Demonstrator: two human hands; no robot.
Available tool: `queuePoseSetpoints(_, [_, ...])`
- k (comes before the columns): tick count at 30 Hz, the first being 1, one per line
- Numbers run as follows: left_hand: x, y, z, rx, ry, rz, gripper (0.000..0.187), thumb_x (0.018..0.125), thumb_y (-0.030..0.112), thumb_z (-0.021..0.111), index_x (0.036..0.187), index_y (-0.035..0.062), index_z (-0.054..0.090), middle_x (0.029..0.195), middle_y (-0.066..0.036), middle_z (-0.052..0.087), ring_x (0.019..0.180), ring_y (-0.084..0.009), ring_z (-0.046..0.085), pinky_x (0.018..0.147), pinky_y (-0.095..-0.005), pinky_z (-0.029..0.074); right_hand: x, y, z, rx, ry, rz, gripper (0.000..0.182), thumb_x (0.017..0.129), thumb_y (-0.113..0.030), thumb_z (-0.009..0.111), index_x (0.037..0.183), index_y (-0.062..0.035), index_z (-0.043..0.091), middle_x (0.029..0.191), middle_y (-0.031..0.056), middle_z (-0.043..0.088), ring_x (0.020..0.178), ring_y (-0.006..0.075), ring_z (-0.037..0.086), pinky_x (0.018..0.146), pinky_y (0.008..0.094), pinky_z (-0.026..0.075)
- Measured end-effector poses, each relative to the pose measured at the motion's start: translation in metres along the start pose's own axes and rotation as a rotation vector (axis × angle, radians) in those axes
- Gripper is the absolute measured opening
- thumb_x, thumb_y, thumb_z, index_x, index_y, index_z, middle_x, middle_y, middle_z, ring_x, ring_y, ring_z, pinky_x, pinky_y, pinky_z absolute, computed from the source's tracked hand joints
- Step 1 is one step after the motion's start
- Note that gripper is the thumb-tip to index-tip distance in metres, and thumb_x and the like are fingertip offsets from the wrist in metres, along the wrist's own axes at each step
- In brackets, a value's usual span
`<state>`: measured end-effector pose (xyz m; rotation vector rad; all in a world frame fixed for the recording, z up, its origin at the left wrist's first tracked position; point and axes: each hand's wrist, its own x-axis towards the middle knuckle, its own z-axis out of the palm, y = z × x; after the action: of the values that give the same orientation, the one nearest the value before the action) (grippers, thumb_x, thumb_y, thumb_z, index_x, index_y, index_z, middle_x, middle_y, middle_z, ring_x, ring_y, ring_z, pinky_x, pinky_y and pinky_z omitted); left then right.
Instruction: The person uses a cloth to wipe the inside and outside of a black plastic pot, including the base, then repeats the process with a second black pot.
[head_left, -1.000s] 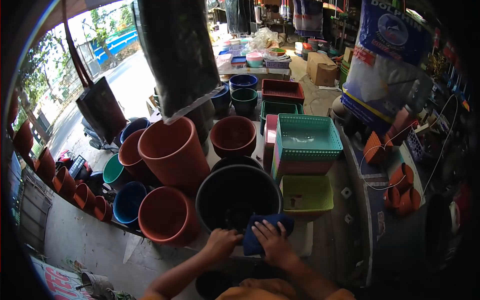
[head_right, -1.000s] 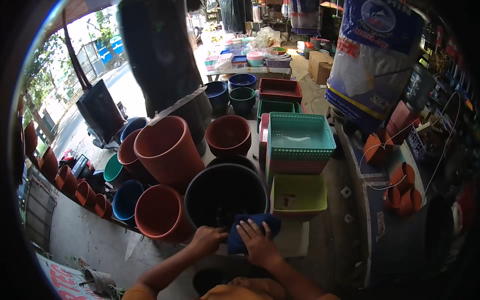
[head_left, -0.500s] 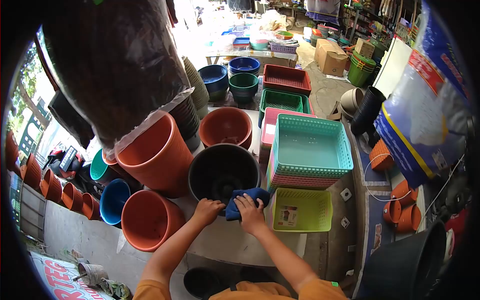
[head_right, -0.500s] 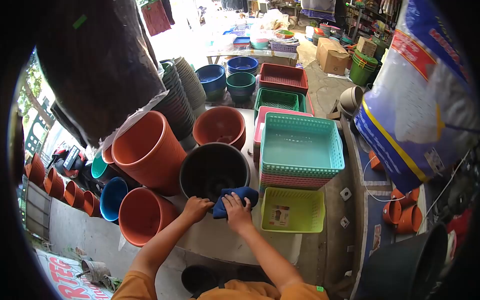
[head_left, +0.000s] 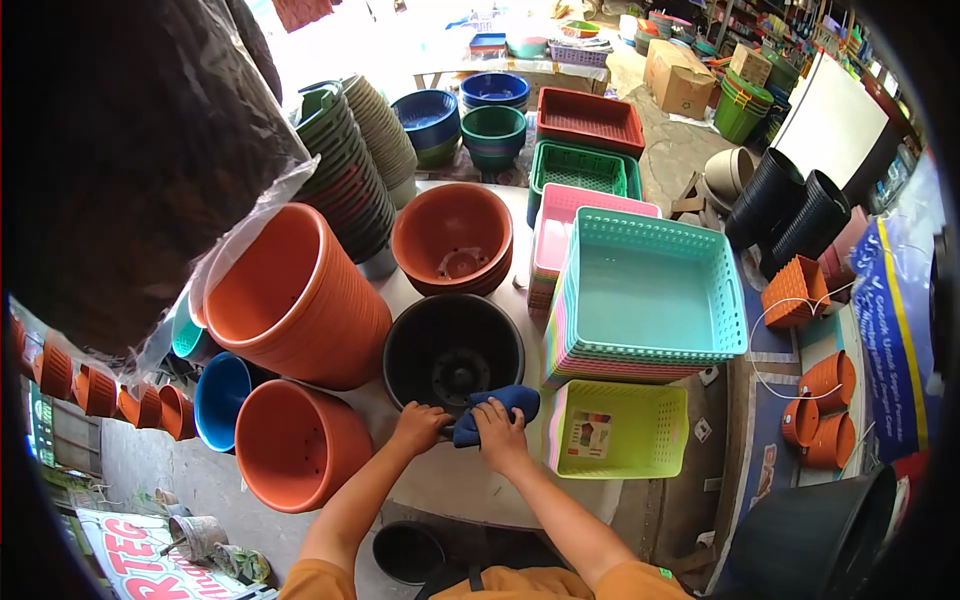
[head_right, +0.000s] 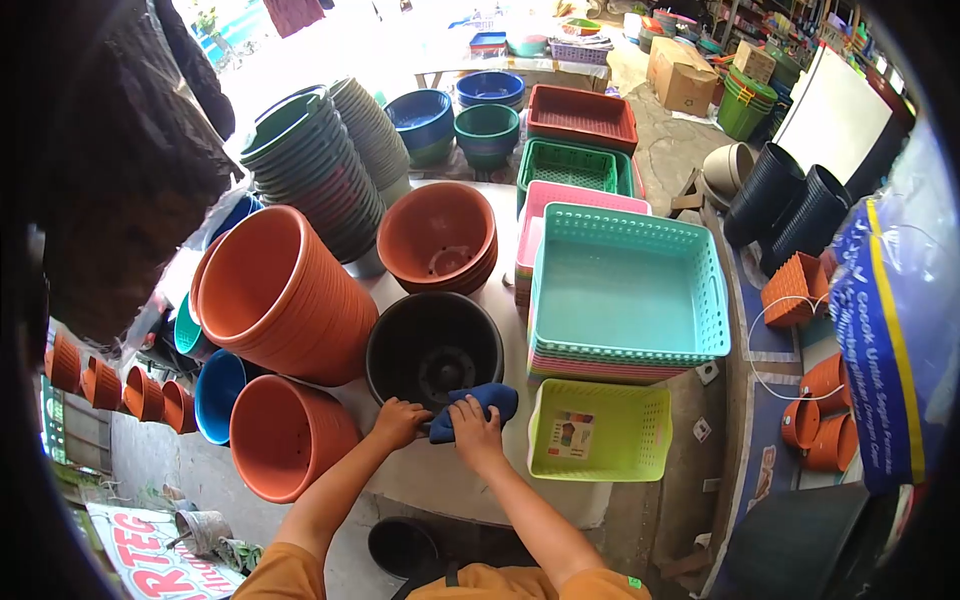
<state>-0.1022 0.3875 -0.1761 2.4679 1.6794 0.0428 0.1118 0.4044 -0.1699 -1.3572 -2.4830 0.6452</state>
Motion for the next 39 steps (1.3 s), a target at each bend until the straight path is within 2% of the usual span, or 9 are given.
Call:
queuePoseSetpoints(5, [0.004, -0.001, -0.001, -0.063, -0.008, -0.002, 0.034, 0.064, 0.036, 0.079, 0.096, 0.0251, 0.073, 0.082, 0.002, 0.065, 0.082, -0.0187, 0.065, 0.074, -0.0351, 0.043, 0.001, 0.002, 0.004, 0.012, 0.014, 0.011, 0.052, 0.077, -0.005, 0.060, 0.128, -0.0113, 0.052, 0.137, 0.0053, 0.050, 0.138, 0.0227, 0.037, 0.105, 0.0556, 0.025])
queuePoseSetpoints(18, [0.001, 0.005, -0.001, -0.066, -0.054, -0.055, 0.042, 0.068, 0.037, 0.079, 0.105, 0.0193, 0.070, 0.095, 0.000, 0.068, 0.092, -0.0191, 0.065, 0.083, -0.0364, 0.043, -0.005, 0.002, -0.003, 0.035, 0.002, -0.014, 0.062, 0.073, -0.005, 0.062, 0.134, -0.0125, 0.049, 0.147, 0.0056, 0.043, 0.144, 0.0228, 0.029, 0.109, 0.0569, 0.023])
queuePoseSetpoints(24, [-0.039, 0.040, 0.007, -0.073, 0.322, -0.112, 0.062, 0.078, 0.038, 0.074, 0.133, 0.0192, 0.055, 0.131, -0.010, 0.057, 0.118, -0.0281, 0.053, 0.097, -0.0432, 0.039, -0.031, -0.013, -0.023, 0.030, 0.030, -0.032, 0.077, 0.070, -0.005, 0.063, 0.143, -0.0113, 0.041, 0.153, 0.0082, 0.036, 0.145, 0.0250, 0.028, 0.114, 0.0531, 0.016])
queuePoseSetpoints(26, [-0.075, 0.066, 0.021, -0.086, 0.381, -0.241, 0.060, 0.085, 0.036, 0.069, 0.139, 0.0185, 0.048, 0.139, -0.014, 0.049, 0.126, -0.0319, 0.048, 0.101, -0.0457, 0.037, -0.051, -0.023, -0.031, 0.217, 0.046, -0.066, 0.079, 0.068, -0.004, 0.063, 0.143, -0.0103, 0.041, 0.151, 0.0098, 0.040, 0.143, 0.0267, 0.032, 0.116, 0.0508, 0.015])
queuePoseSetpoints(32, [-0.261, 0.139, 0.097, -0.730, -0.141, -0.688, 0.050, 0.091, 0.033, 0.061, 0.135, 0.0120, 0.051, 0.133, -0.020, 0.053, 0.124, -0.0348, 0.051, 0.103, -0.0433, 0.042, -0.139, -0.047, 0.008, 0.353, -0.089, -0.213, 0.062, 0.068, -0.001, 0.059, 0.129, -0.0073, 0.051, 0.129, 0.0127, 0.059, 0.125, 0.0317, 0.052, 0.106, 0.0470, 0.035])
queuePoseSetpoints(34, [-0.353, 0.162, 0.164, -0.852, -0.181, -0.926, 0.049, 0.090, 0.035, 0.061, 0.130, 0.0077, 0.055, 0.130, -0.020, 0.057, 0.123, -0.0346, 0.053, 0.105, -0.0408, 0.041, -0.166, -0.055, 0.032, 0.367, -0.192, -0.240, 0.056, 0.069, -0.001, 0.058, 0.125, -0.0067, 0.054, 0.122, 0.0138, 0.063, 0.118, 0.0338, 0.057, 0.101, 0.0445, 0.042])
queuePoseSetpoints(36, [-0.427, 0.186, 0.162, -1.066, -0.228, -1.362, 0.053, 0.090, 0.040, 0.059, 0.129, 0.0039, 0.057, 0.127, -0.021, 0.060, 0.125, -0.0348, 0.052, 0.107, -0.0409, 0.039, -0.194, -0.069, 0.055, 0.445, -0.418, -0.036, 0.048, 0.074, -0.002, 0.059, 0.122, -0.0079, 0.056, 0.117, 0.0178, 0.064, 0.112, 0.0375, 0.059, 0.095, 0.0427, 0.046])
queuePoseSetpoints(38, [-0.507, 0.210, 0.214, -0.867, -0.189, -1.520, 0.047, 0.089, 0.037, 0.062, 0.119, 0.0018, 0.062, 0.116, -0.023, 0.065, 0.113, -0.0385, 0.060, 0.097, -0.0425, 0.046, -0.218, -0.082, 0.084, 0.425, -0.512, -0.024, 0.044, 0.076, -0.003, 0.058, 0.120, -0.0081, 0.057, 0.113, 0.0203, 0.064, 0.110, 0.0393, 0.059, 0.093, 0.0427, 0.047])
queuePoseSetpoints(39, [-0.532, 0.225, 0.209, -0.927, 0.047, -1.677, 0.041, 0.088, 0.033, 0.064, 0.116, 0.0025, 0.063, 0.112, -0.022, 0.066, 0.106, -0.0387, 0.062, 0.091, -0.0422, 0.049, -0.231, -0.090, 0.097, 0.426, -0.534, 0.018, 0.039, 0.078, -0.004, 0.058, 0.117, -0.0082, 0.058, 0.110, 0.0229, 0.064, 0.108, 0.0411, 0.059, 0.091, 0.0427, 0.048])
